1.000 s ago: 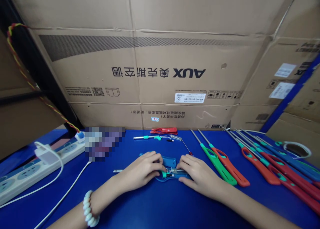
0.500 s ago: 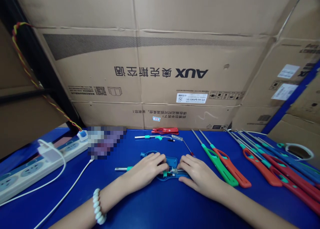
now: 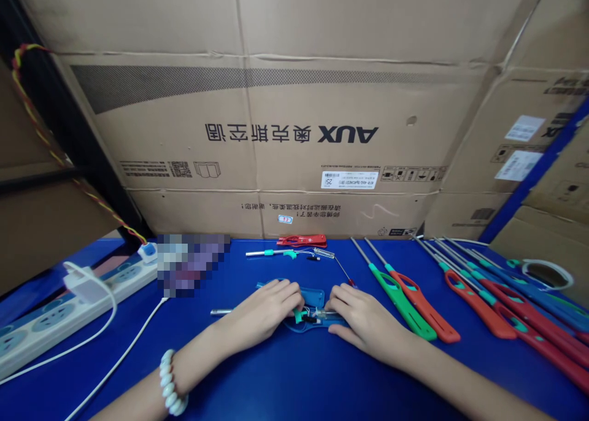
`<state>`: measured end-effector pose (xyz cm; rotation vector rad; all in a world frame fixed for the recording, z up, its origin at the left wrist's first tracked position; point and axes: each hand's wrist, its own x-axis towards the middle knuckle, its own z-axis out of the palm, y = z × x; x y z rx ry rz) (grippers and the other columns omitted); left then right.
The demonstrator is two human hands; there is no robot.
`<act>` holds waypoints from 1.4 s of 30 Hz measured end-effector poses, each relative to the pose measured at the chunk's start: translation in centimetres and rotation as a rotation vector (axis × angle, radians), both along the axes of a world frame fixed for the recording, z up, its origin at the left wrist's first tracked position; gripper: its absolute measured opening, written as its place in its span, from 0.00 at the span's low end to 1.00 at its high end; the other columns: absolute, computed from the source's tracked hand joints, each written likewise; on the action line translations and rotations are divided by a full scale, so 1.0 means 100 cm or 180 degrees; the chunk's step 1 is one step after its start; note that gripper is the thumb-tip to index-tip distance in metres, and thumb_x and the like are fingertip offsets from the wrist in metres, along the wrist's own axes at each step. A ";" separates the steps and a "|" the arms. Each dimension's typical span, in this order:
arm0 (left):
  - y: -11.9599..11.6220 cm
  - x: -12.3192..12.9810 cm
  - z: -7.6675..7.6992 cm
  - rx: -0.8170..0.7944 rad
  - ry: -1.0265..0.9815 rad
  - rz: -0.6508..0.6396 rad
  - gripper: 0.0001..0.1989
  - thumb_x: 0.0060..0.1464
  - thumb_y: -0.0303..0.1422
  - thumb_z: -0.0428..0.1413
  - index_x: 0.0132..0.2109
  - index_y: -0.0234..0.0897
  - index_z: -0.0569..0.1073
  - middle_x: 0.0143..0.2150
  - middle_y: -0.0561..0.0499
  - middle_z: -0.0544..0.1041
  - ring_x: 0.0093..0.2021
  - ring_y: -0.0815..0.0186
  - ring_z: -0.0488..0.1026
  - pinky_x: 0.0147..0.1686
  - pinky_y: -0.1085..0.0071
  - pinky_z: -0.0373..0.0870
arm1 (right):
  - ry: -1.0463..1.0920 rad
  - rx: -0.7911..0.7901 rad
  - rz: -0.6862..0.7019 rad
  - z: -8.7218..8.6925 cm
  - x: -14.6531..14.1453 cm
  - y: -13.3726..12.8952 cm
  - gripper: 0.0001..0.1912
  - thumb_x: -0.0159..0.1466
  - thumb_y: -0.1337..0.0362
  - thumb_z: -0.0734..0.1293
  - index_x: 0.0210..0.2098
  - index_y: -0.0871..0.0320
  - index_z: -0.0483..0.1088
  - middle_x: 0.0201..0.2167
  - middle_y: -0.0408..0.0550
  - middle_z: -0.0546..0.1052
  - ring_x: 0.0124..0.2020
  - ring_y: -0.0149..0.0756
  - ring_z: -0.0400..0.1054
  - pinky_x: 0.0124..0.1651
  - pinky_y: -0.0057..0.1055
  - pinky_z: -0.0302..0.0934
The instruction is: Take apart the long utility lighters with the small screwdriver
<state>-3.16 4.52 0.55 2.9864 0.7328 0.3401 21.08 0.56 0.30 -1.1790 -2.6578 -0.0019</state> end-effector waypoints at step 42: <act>-0.012 -0.001 0.006 -0.2038 -0.0716 -0.0517 0.08 0.45 0.22 0.59 0.35 0.36 0.75 0.30 0.55 0.76 0.30 0.70 0.69 0.34 0.76 0.66 | 0.0279 0.0368 -0.0472 0.002 0.019 0.015 0.08 0.65 0.70 0.64 0.41 0.60 0.73 0.38 0.50 0.74 0.40 0.42 0.67 0.45 0.40 0.63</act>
